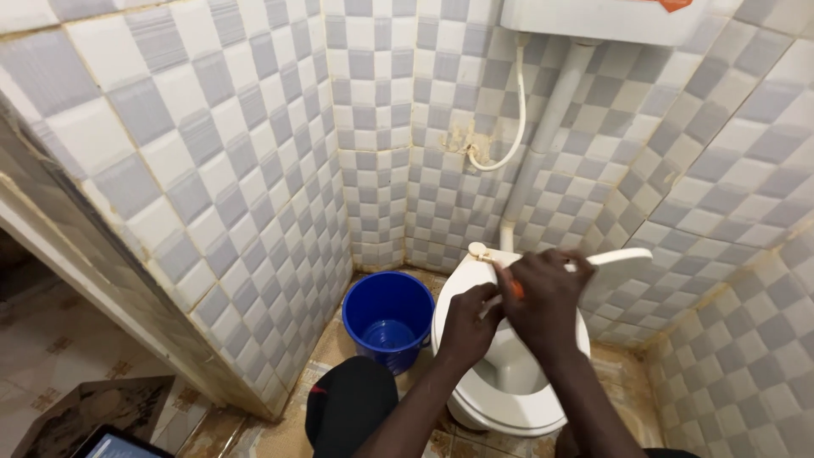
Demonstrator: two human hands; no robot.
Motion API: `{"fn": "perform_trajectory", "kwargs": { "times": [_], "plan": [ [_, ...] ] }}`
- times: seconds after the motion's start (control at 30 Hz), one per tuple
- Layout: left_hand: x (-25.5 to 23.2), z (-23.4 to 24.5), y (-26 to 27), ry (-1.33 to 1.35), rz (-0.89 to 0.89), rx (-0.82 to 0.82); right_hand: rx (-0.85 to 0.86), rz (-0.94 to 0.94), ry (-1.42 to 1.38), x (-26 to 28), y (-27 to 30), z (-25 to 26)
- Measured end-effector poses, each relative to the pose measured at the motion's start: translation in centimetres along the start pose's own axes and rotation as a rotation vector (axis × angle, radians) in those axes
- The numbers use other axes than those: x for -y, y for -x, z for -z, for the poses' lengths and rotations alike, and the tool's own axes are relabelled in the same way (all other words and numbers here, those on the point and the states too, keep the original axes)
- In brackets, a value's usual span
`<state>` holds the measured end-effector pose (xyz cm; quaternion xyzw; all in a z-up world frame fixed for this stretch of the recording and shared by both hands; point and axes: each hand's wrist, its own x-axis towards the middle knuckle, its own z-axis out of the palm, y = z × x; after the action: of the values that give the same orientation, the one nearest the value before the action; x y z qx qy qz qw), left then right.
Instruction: The person wipes the underside and top of the toilet seat and lid using an orange cloth, dipping it into a blue basin of water between sections. They also wipe the rim and exterior of the toilet bowl.
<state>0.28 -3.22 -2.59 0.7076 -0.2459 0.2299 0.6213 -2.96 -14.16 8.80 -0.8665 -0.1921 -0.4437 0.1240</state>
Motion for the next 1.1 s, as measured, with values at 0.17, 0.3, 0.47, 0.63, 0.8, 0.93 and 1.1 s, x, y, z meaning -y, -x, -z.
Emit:
{"fn": "perform_trajectory", "kwargs": {
  "times": [0.17, 0.3, 0.47, 0.63, 0.8, 0.93, 1.1],
  "plan": [
    [-1.0, 0.1, -0.7, 0.071, 0.184, 0.044, 0.033, 0.037, -0.006, -0.8, 0.6, -1.2],
    [-3.5, 0.5, -1.1, 0.024, 0.117, 0.09, -0.07, -0.039, 0.039, -5.7, 1.2, -0.4],
    [-3.3, 0.1, -0.5, 0.039, 0.091, 0.096, -0.159, -0.234, -0.04, -12.4, 3.2, 0.4],
    [-4.4, 0.0, -0.2, 0.027, 0.196, 0.143, -0.194, -0.454, -0.134, -12.3, 3.6, 0.7],
    [-4.0, 0.0, 0.0, 0.079, 0.122, 0.099, -0.194, -0.302, -0.066, -10.7, 2.9, 0.3],
    [-3.9, -0.1, 0.2, 0.074, -0.032, 0.068, -0.147, -0.174, -0.024, -6.6, 1.9, 0.4],
    [-4.1, 0.0, 0.3, -0.004, 0.055, 0.107, -0.038, -0.05, -0.056, -4.2, 0.7, 0.7]
  ]
}}
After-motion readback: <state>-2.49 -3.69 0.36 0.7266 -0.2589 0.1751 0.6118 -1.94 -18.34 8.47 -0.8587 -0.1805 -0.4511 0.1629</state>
